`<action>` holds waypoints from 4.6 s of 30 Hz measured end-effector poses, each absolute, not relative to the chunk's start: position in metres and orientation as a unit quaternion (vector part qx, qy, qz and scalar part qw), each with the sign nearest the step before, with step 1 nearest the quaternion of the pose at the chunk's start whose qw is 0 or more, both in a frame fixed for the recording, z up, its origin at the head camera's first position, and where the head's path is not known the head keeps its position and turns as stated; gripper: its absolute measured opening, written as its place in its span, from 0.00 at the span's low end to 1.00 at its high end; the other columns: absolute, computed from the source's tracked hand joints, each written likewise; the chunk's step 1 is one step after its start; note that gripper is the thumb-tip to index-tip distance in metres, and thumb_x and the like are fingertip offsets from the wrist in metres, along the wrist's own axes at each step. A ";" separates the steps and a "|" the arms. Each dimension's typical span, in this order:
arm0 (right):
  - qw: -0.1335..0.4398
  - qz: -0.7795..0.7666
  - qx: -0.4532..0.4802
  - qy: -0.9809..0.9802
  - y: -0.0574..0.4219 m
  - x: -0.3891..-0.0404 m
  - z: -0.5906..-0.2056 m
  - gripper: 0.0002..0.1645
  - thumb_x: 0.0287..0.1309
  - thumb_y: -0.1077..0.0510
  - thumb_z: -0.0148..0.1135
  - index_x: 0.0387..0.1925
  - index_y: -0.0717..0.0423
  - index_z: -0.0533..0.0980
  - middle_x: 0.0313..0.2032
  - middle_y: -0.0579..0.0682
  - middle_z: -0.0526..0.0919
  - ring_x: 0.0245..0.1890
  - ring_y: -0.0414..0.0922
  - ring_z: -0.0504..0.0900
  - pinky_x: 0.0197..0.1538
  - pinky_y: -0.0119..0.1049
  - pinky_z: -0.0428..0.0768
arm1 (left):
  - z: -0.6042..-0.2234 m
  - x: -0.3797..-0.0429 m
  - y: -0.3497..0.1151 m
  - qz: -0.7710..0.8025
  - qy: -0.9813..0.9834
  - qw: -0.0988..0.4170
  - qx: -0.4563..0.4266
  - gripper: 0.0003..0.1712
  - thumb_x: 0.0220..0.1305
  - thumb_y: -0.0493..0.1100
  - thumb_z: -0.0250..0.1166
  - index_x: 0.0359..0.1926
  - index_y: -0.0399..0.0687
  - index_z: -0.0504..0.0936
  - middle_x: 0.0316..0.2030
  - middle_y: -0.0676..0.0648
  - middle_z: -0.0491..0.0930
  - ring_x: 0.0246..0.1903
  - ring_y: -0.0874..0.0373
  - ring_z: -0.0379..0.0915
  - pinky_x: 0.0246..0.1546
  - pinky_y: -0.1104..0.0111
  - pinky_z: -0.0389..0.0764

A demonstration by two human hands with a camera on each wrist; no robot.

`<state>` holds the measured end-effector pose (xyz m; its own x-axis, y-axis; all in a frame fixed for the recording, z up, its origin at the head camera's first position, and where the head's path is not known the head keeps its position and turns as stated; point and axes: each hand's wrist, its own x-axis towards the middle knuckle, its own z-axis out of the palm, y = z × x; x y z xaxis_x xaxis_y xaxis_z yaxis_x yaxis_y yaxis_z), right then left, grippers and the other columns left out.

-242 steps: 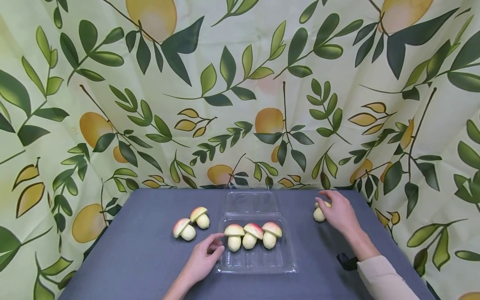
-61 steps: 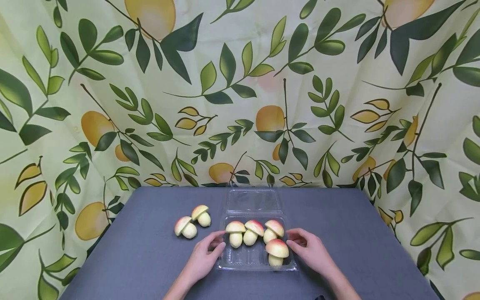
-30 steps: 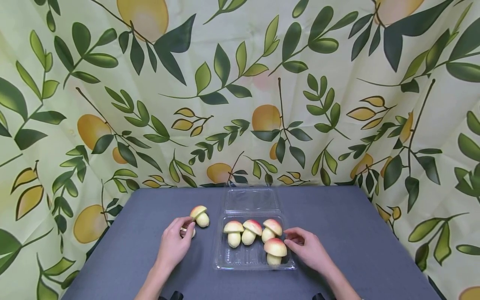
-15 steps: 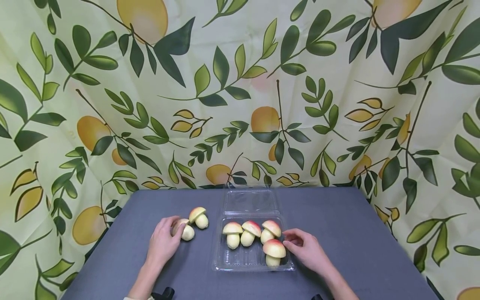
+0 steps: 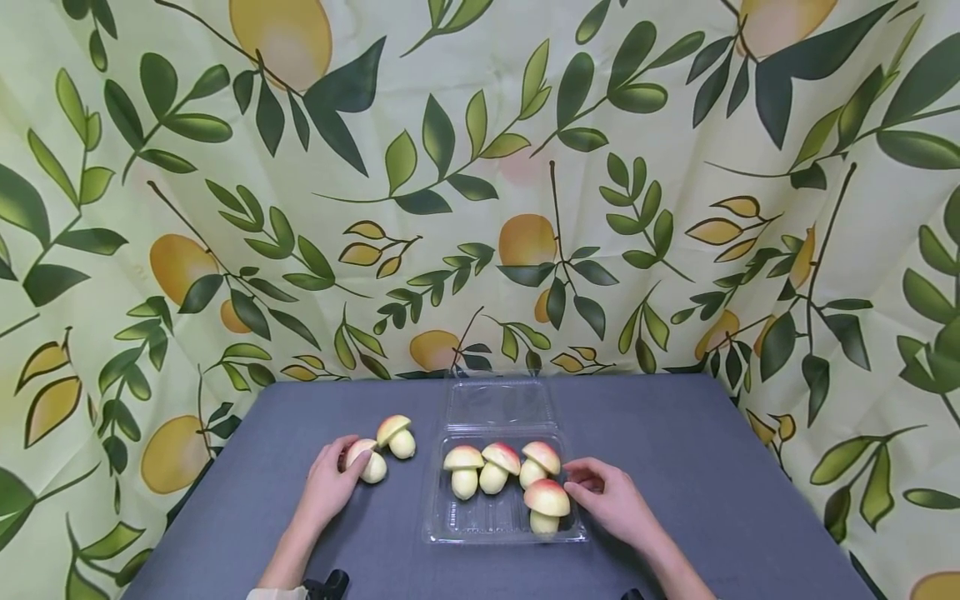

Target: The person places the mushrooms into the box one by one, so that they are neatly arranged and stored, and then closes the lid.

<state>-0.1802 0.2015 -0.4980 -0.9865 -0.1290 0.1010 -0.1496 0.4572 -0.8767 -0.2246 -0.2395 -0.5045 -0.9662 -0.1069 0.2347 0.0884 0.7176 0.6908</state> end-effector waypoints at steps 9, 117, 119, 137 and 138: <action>0.013 0.515 0.081 -0.853 0.201 -0.181 -0.499 0.15 0.62 0.59 0.71 0.49 0.60 0.82 0.37 0.48 0.85 0.36 0.40 0.83 0.41 0.33 0.81 | -0.497 -0.219 -0.240 -0.383 -0.912 0.145 -0.002 0.25 0.67 0.46 0.69 0.60 0.38 0.80 0.49 0.39 0.80 0.49 0.46 0.75 0.50 0.54 0.72; -0.011 0.516 0.061 -0.855 0.199 -0.182 -0.498 0.17 0.63 0.59 0.69 0.52 0.59 0.81 0.39 0.48 0.85 0.38 0.42 0.84 0.41 0.34 0.82 | -0.470 -0.180 -0.101 -0.322 -0.886 0.131 -0.309 0.14 0.70 0.44 0.66 0.52 0.44 0.85 0.49 0.51 0.83 0.52 0.55 0.78 0.52 0.57 0.79; -0.012 0.516 0.059 -0.854 0.199 -0.182 -0.497 0.16 0.63 0.59 0.69 0.52 0.59 0.81 0.39 0.48 0.85 0.38 0.42 0.84 0.41 0.34 0.82 | -0.469 -0.181 -0.105 -0.332 -0.883 0.139 -0.302 0.12 0.70 0.44 0.66 0.51 0.46 0.85 0.47 0.52 0.84 0.49 0.55 0.79 0.50 0.59 0.80; -0.009 0.519 0.069 -0.852 0.200 -0.184 -0.500 0.16 0.63 0.59 0.69 0.51 0.60 0.82 0.38 0.48 0.85 0.39 0.43 0.84 0.42 0.33 0.82 | -0.457 -0.196 -0.137 -0.330 -0.882 0.235 -0.241 0.08 0.65 0.39 0.69 0.45 0.45 0.86 0.40 0.52 0.83 0.42 0.57 0.80 0.45 0.60 0.81; -0.008 0.519 0.070 -0.852 0.200 -0.184 -0.500 0.16 0.63 0.59 0.70 0.51 0.60 0.81 0.38 0.49 0.85 0.39 0.43 0.84 0.42 0.33 0.82 | -0.456 -0.197 -0.139 -0.330 -0.881 0.241 -0.237 0.08 0.65 0.38 0.70 0.45 0.45 0.86 0.40 0.52 0.83 0.42 0.57 0.80 0.44 0.61 0.81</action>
